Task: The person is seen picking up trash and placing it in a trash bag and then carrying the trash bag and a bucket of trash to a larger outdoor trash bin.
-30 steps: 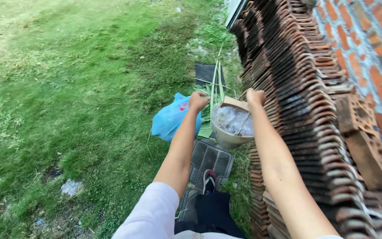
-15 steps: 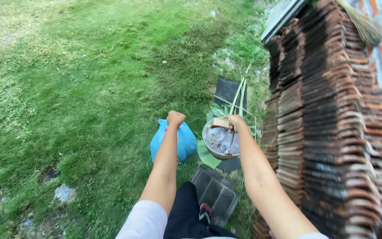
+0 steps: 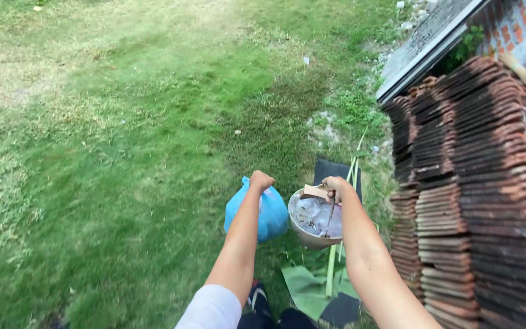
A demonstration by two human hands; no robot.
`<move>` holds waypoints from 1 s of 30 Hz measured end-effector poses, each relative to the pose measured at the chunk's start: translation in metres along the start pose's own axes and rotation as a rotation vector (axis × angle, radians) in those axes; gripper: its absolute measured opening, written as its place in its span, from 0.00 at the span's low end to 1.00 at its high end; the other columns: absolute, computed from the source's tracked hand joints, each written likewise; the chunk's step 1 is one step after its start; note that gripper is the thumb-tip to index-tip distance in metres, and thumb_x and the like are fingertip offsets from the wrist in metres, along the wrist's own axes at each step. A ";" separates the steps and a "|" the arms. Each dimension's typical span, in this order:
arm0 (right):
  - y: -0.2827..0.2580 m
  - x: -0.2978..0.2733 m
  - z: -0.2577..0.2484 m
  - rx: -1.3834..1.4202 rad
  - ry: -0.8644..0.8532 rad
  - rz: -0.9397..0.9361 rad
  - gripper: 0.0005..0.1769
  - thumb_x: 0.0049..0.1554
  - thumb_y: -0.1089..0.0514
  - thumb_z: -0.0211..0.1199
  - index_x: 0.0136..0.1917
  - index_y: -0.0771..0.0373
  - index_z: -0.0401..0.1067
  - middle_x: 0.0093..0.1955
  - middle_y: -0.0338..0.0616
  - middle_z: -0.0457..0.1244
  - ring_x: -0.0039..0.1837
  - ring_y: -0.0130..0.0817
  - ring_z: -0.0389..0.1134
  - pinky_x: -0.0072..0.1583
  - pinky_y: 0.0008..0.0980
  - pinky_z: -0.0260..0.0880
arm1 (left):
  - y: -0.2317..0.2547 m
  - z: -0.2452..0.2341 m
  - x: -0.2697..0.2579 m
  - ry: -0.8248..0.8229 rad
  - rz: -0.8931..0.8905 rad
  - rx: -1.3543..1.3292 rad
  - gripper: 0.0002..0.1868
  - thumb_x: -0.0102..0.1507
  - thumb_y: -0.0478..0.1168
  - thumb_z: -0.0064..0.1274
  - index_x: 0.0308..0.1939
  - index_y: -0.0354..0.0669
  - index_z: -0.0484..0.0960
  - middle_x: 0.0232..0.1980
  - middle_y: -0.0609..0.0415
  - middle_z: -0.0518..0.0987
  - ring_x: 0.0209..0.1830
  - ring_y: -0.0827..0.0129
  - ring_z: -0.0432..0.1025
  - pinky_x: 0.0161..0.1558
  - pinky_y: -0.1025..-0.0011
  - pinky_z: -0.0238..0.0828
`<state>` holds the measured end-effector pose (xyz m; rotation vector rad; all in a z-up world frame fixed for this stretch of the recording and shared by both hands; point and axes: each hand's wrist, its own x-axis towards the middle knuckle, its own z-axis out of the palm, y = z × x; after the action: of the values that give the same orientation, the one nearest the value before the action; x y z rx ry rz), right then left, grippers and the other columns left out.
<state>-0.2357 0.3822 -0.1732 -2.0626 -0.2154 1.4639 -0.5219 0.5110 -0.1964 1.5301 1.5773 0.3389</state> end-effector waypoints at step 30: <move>-0.531 0.394 0.265 -0.155 -0.044 -0.062 0.12 0.60 0.52 0.56 0.37 0.59 0.66 0.27 0.36 0.52 0.25 0.27 0.50 0.35 0.46 0.67 | 0.095 -0.185 0.624 0.030 0.014 -0.048 0.09 0.45 0.44 0.65 0.27 0.47 0.90 0.36 0.47 0.86 0.38 0.58 0.81 0.46 0.64 0.77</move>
<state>-0.2176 1.0893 -0.2565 -2.1256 -0.4191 1.4974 -0.4980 1.1645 -0.2692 1.5068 1.5717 0.4067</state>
